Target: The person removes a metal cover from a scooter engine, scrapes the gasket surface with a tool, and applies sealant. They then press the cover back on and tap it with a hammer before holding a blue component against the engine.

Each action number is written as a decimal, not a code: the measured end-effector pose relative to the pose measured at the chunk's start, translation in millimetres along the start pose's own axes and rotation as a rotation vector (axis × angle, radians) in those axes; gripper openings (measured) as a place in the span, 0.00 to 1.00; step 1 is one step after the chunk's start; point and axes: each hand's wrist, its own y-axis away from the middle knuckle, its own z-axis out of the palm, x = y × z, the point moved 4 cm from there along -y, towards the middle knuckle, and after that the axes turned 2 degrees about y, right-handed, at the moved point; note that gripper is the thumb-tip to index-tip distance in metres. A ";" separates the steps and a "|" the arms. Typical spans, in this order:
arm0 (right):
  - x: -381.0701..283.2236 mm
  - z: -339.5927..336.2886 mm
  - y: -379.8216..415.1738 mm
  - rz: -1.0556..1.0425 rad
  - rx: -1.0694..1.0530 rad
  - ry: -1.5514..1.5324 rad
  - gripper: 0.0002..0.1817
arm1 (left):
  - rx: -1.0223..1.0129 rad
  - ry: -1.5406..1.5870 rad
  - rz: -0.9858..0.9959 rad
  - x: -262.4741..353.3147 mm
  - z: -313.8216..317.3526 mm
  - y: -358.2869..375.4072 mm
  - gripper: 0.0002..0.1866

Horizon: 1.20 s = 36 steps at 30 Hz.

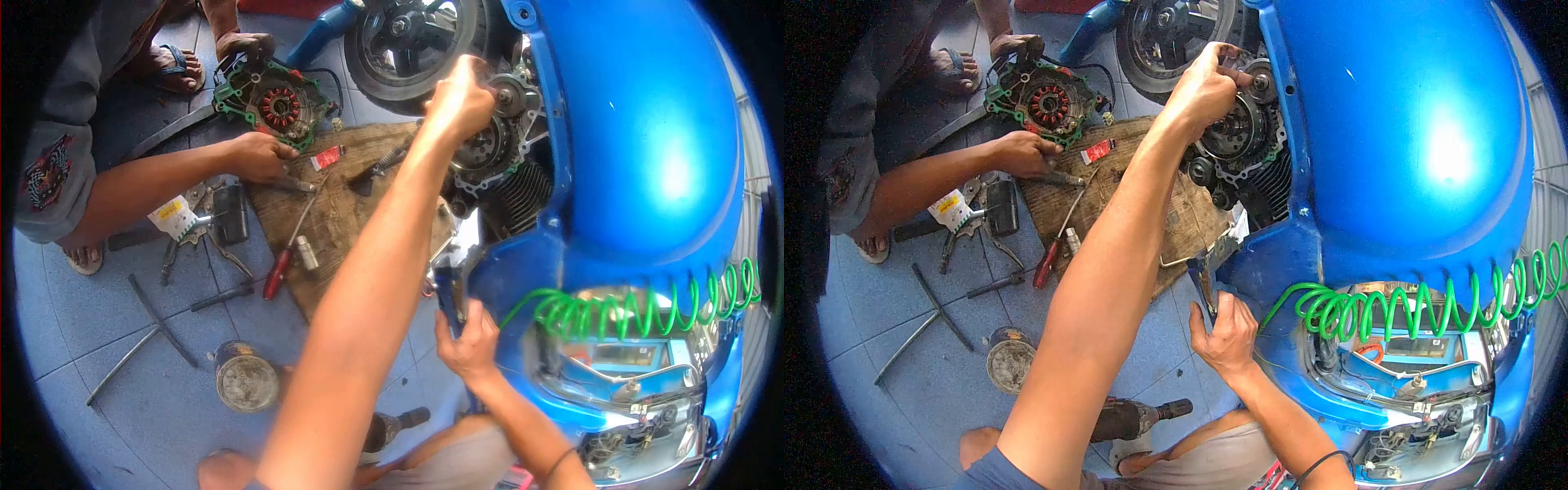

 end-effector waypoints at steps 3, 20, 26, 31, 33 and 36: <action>1.9 -1.2 0.3 0.006 -0.001 -0.001 0.18 | -0.007 0.041 -0.033 -0.9 2.5 0.9 0.36; 6.7 -5.9 0.6 0.007 0.009 -0.006 0.17 | 0.087 -0.499 0.398 18.8 22.6 15.4 0.33; 12.2 -2.5 8.8 0.034 -0.019 0.009 0.17 | 0.397 -0.469 0.478 13.0 16.0 40.3 0.37; 12.7 -2.6 7.2 -0.027 0.020 0.014 0.19 | 0.391 -0.381 0.239 19.9 20.7 119.2 0.28; 11.4 -4.1 7.8 -0.045 0.035 0.041 0.20 | 0.390 -0.427 0.174 15.5 30.8 149.3 0.25; 16.5 1.5 10.1 -0.022 -0.013 -0.011 0.22 | 0.343 -0.491 0.046 7.1 38.5 184.6 0.24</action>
